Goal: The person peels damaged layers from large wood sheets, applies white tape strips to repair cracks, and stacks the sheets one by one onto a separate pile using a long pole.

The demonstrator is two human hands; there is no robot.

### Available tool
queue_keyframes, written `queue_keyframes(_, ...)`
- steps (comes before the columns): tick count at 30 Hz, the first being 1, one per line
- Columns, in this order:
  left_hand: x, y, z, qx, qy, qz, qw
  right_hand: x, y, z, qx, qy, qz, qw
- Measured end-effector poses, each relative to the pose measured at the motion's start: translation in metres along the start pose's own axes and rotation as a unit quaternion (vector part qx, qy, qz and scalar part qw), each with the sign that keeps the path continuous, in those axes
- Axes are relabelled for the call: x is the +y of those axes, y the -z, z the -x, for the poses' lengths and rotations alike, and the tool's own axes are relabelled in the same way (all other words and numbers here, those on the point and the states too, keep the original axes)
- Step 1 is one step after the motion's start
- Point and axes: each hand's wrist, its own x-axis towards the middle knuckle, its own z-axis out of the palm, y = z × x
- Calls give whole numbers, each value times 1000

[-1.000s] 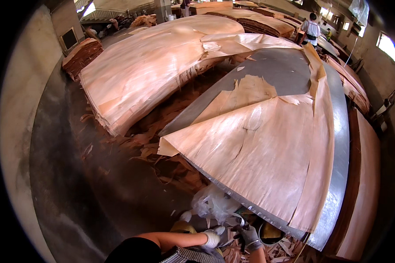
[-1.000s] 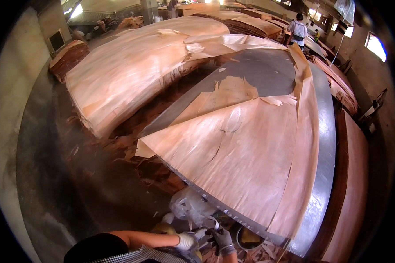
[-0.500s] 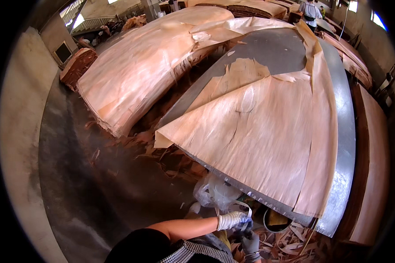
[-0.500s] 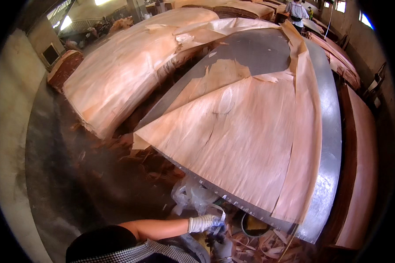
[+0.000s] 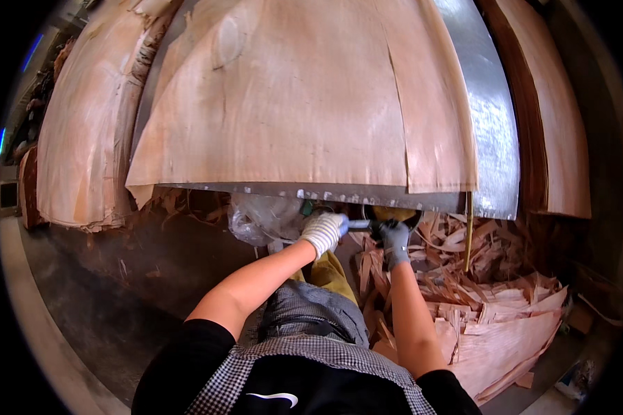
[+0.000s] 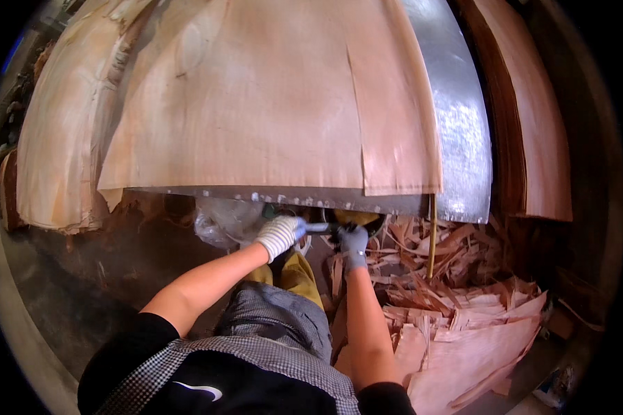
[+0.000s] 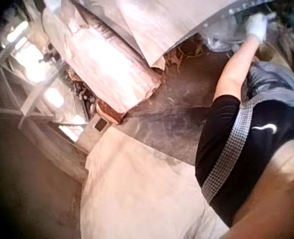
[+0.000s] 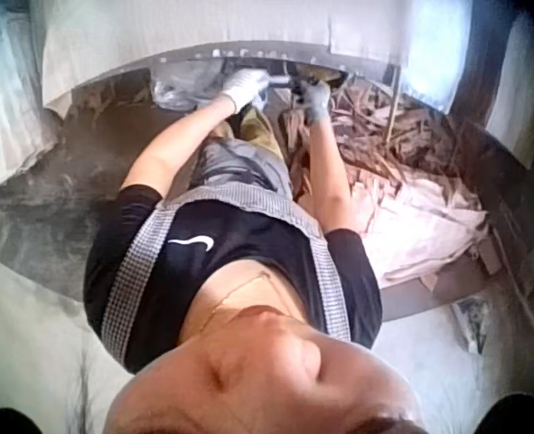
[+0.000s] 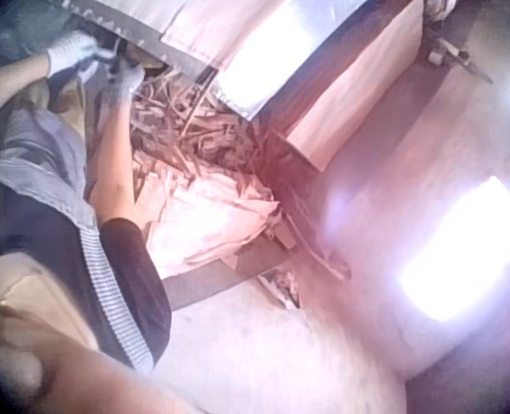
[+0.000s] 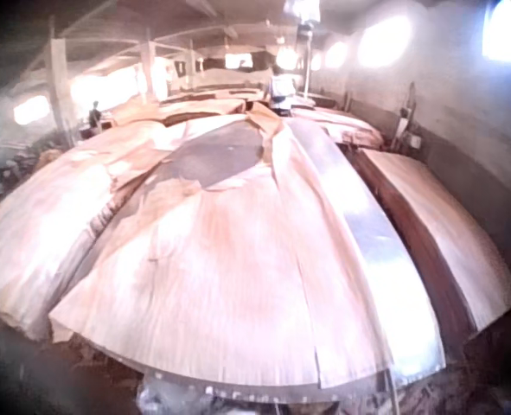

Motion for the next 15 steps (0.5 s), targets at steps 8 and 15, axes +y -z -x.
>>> queue_keyframes(8, 41, -64, -92, 77, -167, -336, 924, 79, 79, -57, 238, 123, 259, 928)
queue_keyframes(15, 44, -52, -96, -12, -106, -289, 951, 140, 338, 187, 529, -2, 124, 839)
